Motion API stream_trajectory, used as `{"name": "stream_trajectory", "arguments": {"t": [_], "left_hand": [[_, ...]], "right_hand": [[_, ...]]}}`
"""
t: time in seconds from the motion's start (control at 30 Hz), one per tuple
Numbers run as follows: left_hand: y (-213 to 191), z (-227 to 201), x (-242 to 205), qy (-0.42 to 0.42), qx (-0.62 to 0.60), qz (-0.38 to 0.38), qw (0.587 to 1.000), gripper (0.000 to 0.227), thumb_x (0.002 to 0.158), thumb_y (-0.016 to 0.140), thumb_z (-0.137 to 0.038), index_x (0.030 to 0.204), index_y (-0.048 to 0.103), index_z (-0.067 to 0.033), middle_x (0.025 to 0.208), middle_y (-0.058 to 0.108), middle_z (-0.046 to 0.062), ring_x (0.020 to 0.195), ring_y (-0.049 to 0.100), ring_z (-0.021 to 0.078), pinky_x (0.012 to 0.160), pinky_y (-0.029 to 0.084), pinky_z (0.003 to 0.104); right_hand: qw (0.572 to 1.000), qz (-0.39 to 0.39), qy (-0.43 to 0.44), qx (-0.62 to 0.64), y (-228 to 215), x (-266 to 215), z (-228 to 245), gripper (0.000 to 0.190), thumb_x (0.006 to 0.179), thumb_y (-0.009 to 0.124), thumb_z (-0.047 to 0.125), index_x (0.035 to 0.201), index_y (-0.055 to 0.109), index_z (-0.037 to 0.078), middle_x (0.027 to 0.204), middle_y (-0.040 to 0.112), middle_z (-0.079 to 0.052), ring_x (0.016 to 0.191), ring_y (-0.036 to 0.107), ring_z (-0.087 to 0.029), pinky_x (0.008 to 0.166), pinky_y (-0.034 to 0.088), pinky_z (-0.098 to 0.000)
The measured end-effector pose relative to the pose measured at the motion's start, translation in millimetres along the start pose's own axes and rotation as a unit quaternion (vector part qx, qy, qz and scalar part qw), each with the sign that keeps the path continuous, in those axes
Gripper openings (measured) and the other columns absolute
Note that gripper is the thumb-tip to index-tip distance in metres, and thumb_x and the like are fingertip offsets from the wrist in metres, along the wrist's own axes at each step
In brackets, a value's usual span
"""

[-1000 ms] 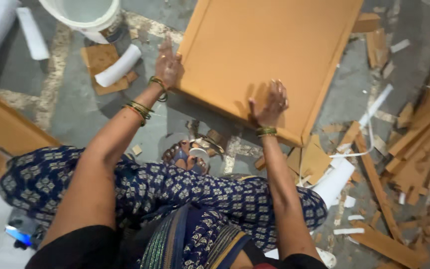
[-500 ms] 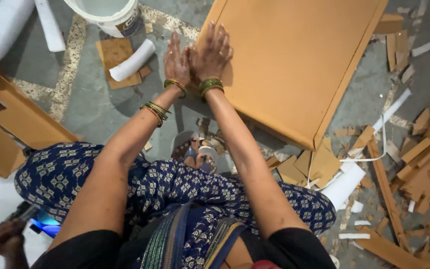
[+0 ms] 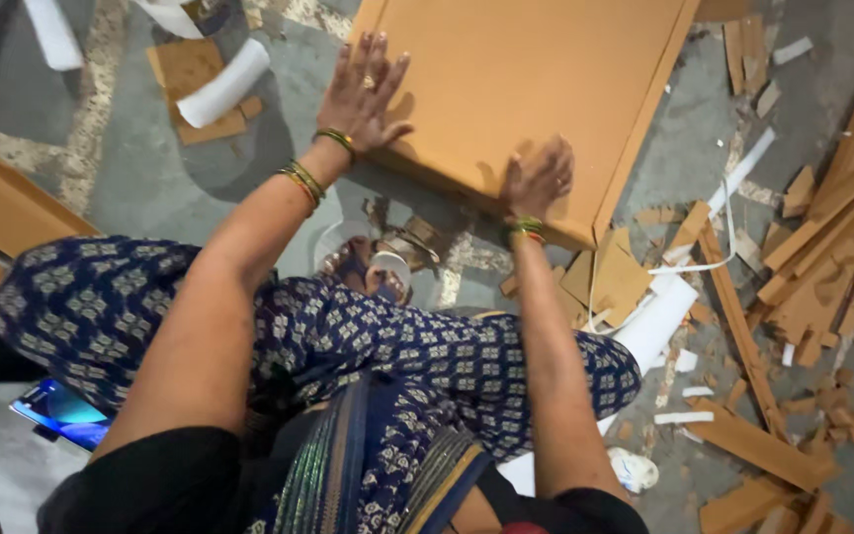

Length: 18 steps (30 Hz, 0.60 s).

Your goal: The person applies glue to a cardboard strip using a white roller and attaches it to the edge of a large cardboard sheet. They then press the strip firmly along the edge to secure it.

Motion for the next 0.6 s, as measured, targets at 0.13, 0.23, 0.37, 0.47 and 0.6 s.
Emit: {"name": "stream_trajectory", "arguments": {"t": [0.13, 0.23, 0.37, 0.47, 0.6], "left_hand": [[55, -97, 9, 0.06, 0.084, -0.184, 0.977, 0.089, 0.106, 0.051, -0.073, 0.17, 0.012, -0.0259, 0.176, 0.005, 0.013, 0.165, 0.0, 0.0346, 0.135, 0.0, 0.052], [72, -136, 18, 0.115, -0.071, -0.023, 0.991, 0.105, 0.091, 0.044, -0.085, 0.166, 0.02, -0.0157, 0.168, 0.014, 0.028, 0.156, 0.009, 0.0458, 0.124, 0.005, 0.062], [49, -75, 4, 0.169, -0.059, 0.013, 0.984, 0.105, 0.09, 0.04, -0.089, 0.167, 0.023, -0.0197, 0.17, 0.018, 0.022, 0.157, 0.01, 0.044, 0.127, 0.003, 0.059], [14, -1, -8, 0.146, 0.009, 0.025, 0.989, 0.108, 0.092, 0.044, -0.084, 0.171, 0.023, -0.0132, 0.173, 0.016, 0.029, 0.16, 0.009, 0.0466, 0.129, 0.001, 0.059], [-13, 24, -20, 0.101, -0.031, 0.057, 0.993, 0.104, 0.092, 0.045, -0.075, 0.173, 0.021, -0.0131, 0.177, 0.011, 0.027, 0.164, 0.006, 0.0462, 0.132, 0.0, 0.061]], "right_hand": [[0.999, -0.017, 0.023, 0.044, 6, -4, 0, 0.071, 0.104, 0.05, 0.057, 0.154, 0.039, 0.008, 0.156, 0.045, -0.018, 0.147, 0.039, -0.038, 0.119, 0.027, -0.0564], [0.997, -0.035, 0.033, 0.063, 11, -8, -11, 0.073, 0.104, 0.05, 0.059, 0.154, 0.039, 0.007, 0.156, 0.044, -0.018, 0.146, 0.04, -0.039, 0.12, 0.028, -0.0563], [0.996, -0.032, 0.038, 0.076, 13, -7, -14, 0.074, 0.104, 0.049, 0.059, 0.155, 0.038, 0.007, 0.157, 0.043, -0.019, 0.148, 0.039, -0.04, 0.12, 0.028, -0.0568], [0.997, -0.015, 0.033, 0.07, 9, -5, -13, 0.075, 0.103, 0.05, 0.06, 0.154, 0.038, 0.006, 0.156, 0.043, -0.02, 0.146, 0.038, -0.041, 0.118, 0.027, -0.0567], [0.997, -0.045, 0.018, 0.054, 9, -7, -7, 0.073, 0.103, 0.048, 0.056, 0.155, 0.036, 0.005, 0.158, 0.041, -0.019, 0.148, 0.037, -0.04, 0.12, 0.027, -0.0567]]}}
Point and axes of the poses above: each hand's wrist, its own x-axis towards the middle knuckle, its own y-axis out of the palm, z = x × y, the point moved 2 cm from there along x, towards the middle knuckle
